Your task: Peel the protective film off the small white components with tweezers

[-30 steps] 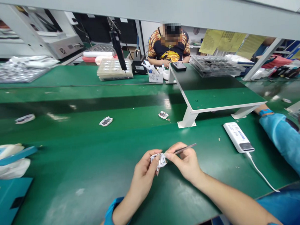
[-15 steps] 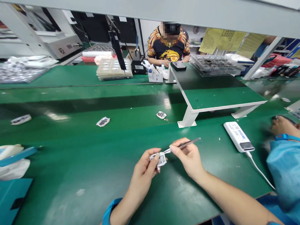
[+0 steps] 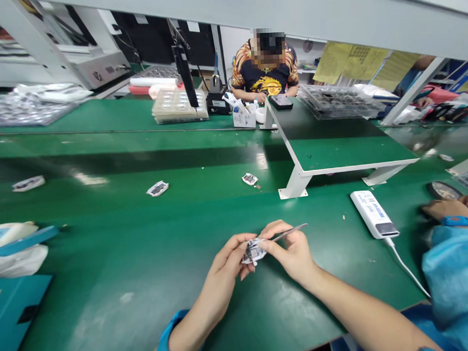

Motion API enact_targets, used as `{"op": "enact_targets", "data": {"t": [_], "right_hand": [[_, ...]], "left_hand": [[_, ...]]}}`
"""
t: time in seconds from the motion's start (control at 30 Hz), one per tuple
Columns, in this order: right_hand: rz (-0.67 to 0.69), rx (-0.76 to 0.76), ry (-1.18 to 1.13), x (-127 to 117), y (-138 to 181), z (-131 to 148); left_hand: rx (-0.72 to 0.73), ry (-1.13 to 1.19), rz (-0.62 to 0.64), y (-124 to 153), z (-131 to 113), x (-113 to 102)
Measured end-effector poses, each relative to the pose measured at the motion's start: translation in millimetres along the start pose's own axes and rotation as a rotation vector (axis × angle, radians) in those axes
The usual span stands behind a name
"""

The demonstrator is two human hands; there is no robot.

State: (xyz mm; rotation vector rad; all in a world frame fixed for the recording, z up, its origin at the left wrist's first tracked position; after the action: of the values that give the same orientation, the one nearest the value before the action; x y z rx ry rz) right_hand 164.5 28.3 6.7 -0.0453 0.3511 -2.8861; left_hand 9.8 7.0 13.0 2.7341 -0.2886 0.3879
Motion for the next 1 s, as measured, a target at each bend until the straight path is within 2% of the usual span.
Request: {"op": "enact_targets", "data": {"t": [0.17, 0.3, 0.5, 1.0], "right_hand": [[0.028, 0.064, -0.020, 0.8, -1.5, 0.3], [-0.023, 0.126, -0.087, -0.5, -2.4, -0.9], [-0.078, 0.168, -0.026, -0.8, -2.7, 0.7], [-0.085, 0.178, -0.107, 0.1, -3.6, -1.0]], "left_hand": [[-0.007, -0.012, 0.006, 0.1, -0.6, 1.1], [0.002, -0.039, -0.004, -0.2, -1.4, 1.2], [0.043, -0.111, 0.021, -0.1, -0.6, 2.2], [0.073, -0.239, 0.092, 0.3, -2.9, 0.3]]}}
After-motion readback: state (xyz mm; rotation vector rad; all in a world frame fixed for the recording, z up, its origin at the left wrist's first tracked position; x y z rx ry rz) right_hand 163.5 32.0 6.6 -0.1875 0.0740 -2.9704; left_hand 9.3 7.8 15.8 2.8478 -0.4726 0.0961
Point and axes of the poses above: each hand's wrist, its own y-axis away from the middle knuckle, its own x-axis out of the palm, z = x × y, the point moved 1 cm from there along -y, towards the middle knuckle, and after that the axes turned 8 degrees about z, right-handed, at the moved point
